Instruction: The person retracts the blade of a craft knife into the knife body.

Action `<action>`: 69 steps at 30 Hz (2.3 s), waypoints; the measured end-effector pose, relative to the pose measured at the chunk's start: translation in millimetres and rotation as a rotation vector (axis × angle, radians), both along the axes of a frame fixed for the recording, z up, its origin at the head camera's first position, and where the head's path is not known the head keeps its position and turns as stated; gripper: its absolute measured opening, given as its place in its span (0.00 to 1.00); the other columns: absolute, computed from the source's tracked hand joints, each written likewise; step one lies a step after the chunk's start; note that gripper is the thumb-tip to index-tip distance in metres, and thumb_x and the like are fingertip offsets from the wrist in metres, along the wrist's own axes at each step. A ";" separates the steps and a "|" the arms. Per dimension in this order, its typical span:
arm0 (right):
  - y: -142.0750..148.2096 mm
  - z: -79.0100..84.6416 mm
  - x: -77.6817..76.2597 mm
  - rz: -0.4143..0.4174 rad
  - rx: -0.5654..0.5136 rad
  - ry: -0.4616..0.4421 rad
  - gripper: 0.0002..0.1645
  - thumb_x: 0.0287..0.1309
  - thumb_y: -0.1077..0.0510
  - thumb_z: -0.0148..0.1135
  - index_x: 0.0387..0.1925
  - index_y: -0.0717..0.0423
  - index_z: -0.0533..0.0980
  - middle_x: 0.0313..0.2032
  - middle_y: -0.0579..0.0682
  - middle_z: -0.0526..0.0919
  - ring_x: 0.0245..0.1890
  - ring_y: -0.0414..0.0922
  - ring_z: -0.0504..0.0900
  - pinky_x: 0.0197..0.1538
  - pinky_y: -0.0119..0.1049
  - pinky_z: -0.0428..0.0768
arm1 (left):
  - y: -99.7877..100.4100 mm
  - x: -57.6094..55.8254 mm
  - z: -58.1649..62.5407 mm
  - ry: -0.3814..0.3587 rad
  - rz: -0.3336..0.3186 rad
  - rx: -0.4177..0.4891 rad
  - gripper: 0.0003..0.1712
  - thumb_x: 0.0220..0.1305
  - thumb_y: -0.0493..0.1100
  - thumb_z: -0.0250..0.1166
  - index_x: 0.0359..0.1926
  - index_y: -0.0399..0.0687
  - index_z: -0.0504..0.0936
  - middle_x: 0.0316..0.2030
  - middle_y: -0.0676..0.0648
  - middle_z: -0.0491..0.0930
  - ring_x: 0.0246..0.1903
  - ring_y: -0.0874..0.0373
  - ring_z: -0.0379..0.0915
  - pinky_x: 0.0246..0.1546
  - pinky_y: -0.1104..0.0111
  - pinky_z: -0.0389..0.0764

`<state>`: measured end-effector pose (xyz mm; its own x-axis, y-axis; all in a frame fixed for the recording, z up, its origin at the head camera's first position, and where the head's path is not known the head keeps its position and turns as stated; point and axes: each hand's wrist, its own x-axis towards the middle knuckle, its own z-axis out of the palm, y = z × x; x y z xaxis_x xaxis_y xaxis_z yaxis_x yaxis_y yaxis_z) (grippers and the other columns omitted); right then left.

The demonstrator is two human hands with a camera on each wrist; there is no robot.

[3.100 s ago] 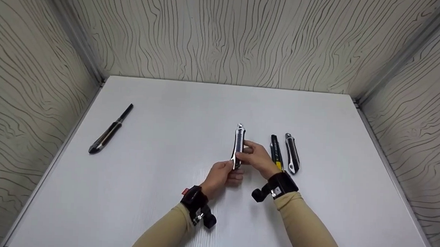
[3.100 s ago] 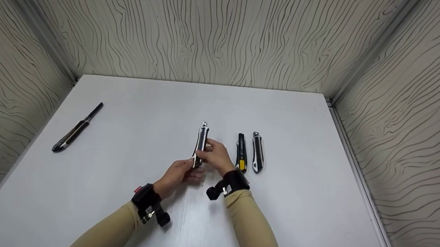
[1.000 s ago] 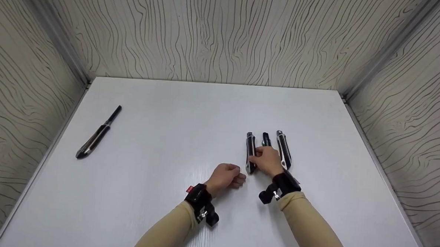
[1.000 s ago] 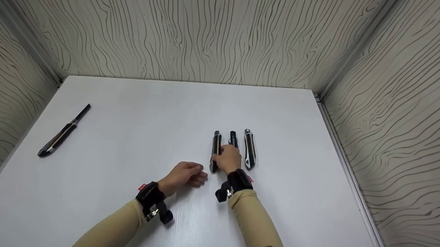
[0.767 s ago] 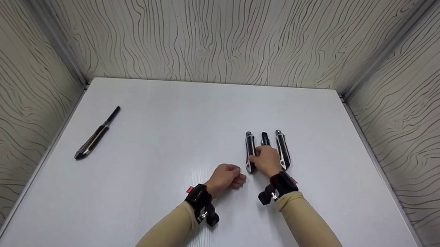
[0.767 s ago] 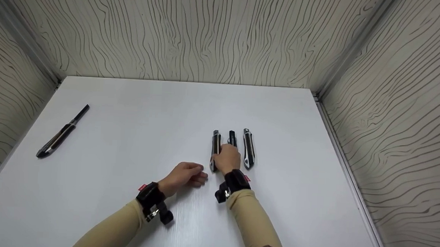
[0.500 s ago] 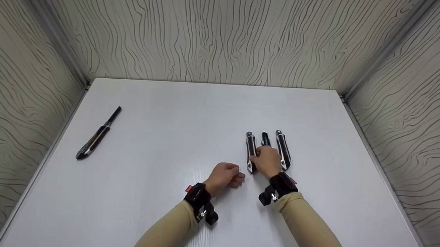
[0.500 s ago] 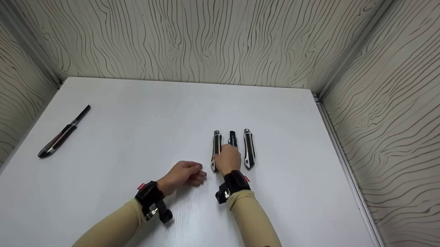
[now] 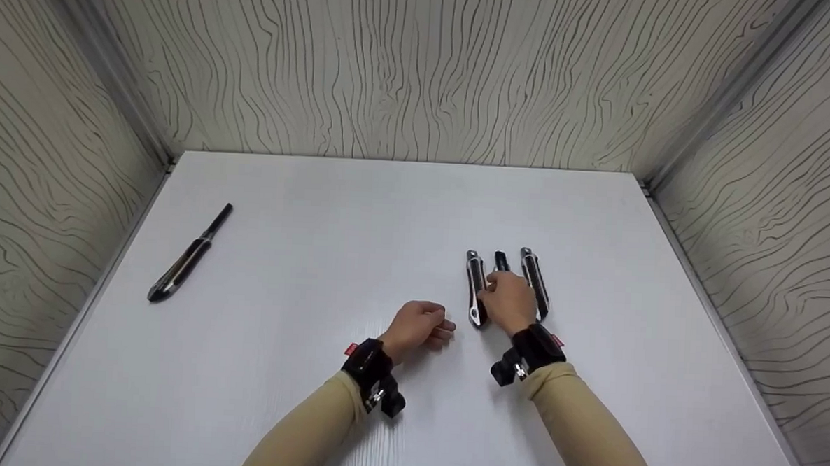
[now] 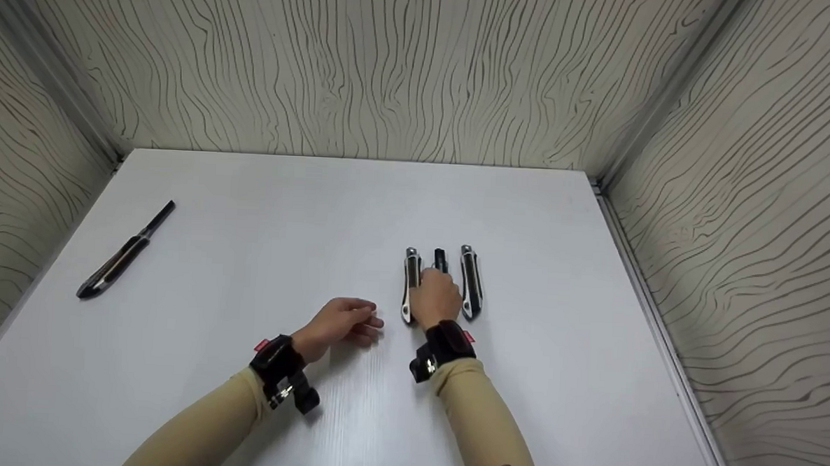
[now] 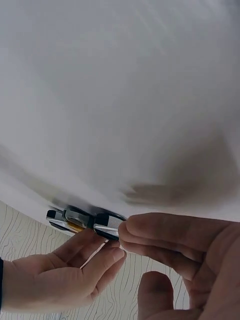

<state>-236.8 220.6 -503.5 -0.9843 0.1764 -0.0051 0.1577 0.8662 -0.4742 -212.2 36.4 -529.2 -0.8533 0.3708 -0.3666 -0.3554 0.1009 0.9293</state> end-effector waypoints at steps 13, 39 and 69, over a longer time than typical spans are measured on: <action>-12.4 15.8 -2.7 0.087 -0.019 -0.020 0.27 0.57 0.50 0.67 0.57 0.56 0.78 0.47 0.56 0.86 0.44 0.53 0.84 0.45 0.49 0.83 | -37.2 -27.2 23.4 0.107 -0.033 -0.218 0.21 0.69 0.40 0.54 0.59 0.34 0.75 0.45 0.35 0.84 0.40 0.47 0.84 0.42 0.59 0.86; -142.1 21.5 -25.1 0.465 -0.004 -0.196 0.30 0.53 0.50 0.69 0.58 0.54 0.77 0.49 0.54 0.85 0.48 0.54 0.83 0.48 0.48 0.82 | -252.2 -70.6 39.8 0.251 0.171 -0.948 0.27 0.70 0.50 0.50 0.57 0.34 0.78 0.54 0.33 0.79 0.52 0.38 0.77 0.54 0.50 0.78; -173.4 0.9 -27.3 0.544 -0.126 -0.187 0.29 0.50 0.55 0.69 0.56 0.56 0.78 0.47 0.55 0.86 0.49 0.55 0.83 0.49 0.50 0.82 | -360.2 -66.0 16.2 0.080 0.350 -1.113 0.12 0.61 0.35 0.47 0.29 0.31 0.75 0.26 0.36 0.75 0.25 0.49 0.69 0.21 0.61 0.73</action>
<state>-264.1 47.2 -502.6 -0.9137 -0.3667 -0.1753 -0.2025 0.7846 -0.5860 -278.2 -323.9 -513.0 -0.8806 -0.3809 -0.2818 -0.4695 0.7818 0.4104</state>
